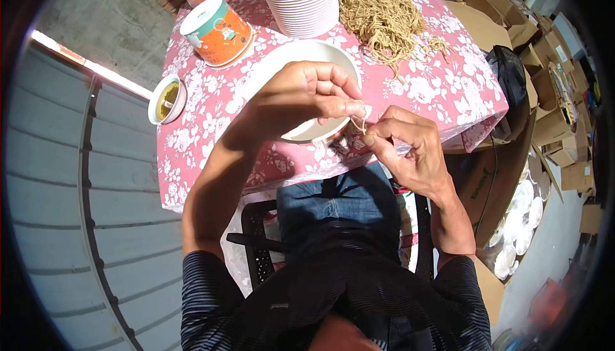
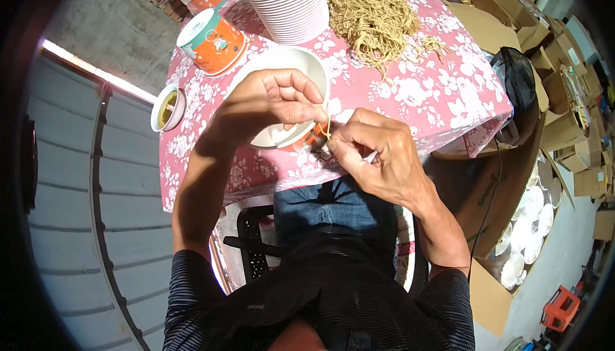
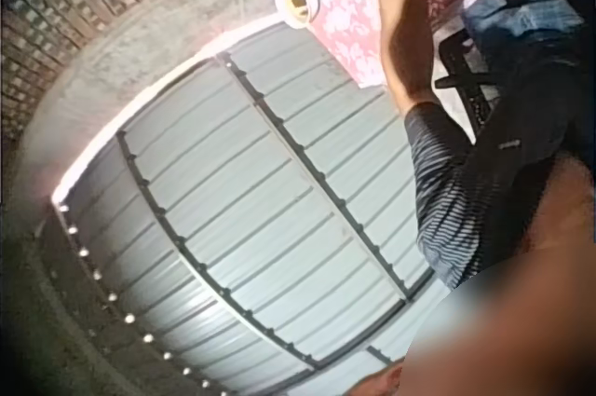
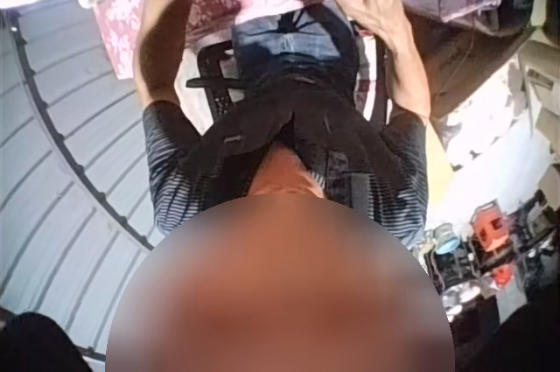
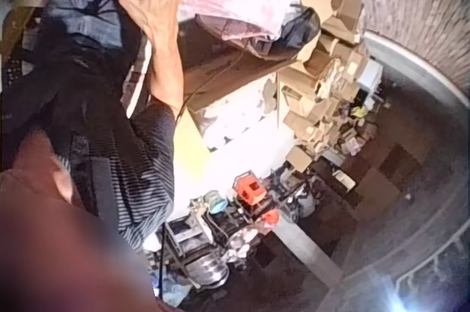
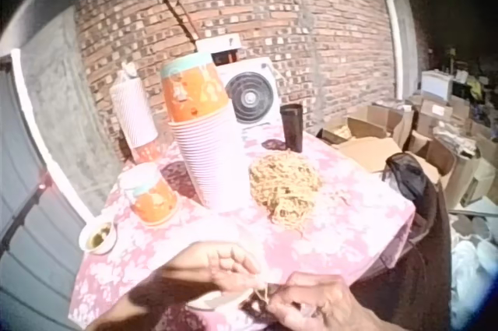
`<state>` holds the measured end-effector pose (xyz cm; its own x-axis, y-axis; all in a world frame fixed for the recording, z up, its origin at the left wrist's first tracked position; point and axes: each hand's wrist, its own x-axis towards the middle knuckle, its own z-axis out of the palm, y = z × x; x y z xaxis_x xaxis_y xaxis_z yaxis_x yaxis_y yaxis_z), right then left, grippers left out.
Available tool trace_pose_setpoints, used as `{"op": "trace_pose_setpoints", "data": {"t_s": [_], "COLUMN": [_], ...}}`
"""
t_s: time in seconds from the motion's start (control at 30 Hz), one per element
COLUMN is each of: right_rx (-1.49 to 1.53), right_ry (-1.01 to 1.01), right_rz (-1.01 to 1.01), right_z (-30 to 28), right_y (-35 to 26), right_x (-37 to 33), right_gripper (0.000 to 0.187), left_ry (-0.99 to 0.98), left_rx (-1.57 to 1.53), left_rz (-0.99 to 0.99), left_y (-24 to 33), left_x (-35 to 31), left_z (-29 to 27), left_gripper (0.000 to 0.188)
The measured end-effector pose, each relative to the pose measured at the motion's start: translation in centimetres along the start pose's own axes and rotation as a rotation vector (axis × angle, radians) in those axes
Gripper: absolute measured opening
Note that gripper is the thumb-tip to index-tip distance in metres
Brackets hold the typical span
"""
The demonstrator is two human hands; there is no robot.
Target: Assembling paper packaging components by attaching string handles to bowls.
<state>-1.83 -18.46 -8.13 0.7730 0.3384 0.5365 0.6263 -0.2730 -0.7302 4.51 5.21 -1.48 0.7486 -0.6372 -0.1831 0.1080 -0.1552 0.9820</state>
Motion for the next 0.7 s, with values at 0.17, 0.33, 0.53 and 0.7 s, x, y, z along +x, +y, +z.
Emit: {"op": "trace_pose_setpoints", "data": {"t_s": [0.17,0.33,0.53,0.7], "right_rx": [0.297,0.366,0.332,0.403], "right_ry": [-0.017,-0.021,-0.023,0.014], "right_rz": [0.346,0.417,0.378,0.382], "right_z": [0.3,0.4,0.4,0.4], "right_y": [-0.2,-0.1,-0.4,-0.6], "right_x": [0.4,0.4,0.6,0.7], "right_gripper": [0.015,0.019,0.020,0.021], "left_ry": [0.069,0.155,0.239,0.261], "left_rx": [0.138,0.346,0.619,0.614], "left_rz": [0.022,0.164,0.404,0.445], "left_y": [-0.1,-0.6,-1.0,-1.7], "left_x": [-0.3,-1.0,-0.9,-0.6], "left_z": [1.6,2.5,2.9,2.7], "left_gripper": [0.025,0.026,0.021,0.019]}}
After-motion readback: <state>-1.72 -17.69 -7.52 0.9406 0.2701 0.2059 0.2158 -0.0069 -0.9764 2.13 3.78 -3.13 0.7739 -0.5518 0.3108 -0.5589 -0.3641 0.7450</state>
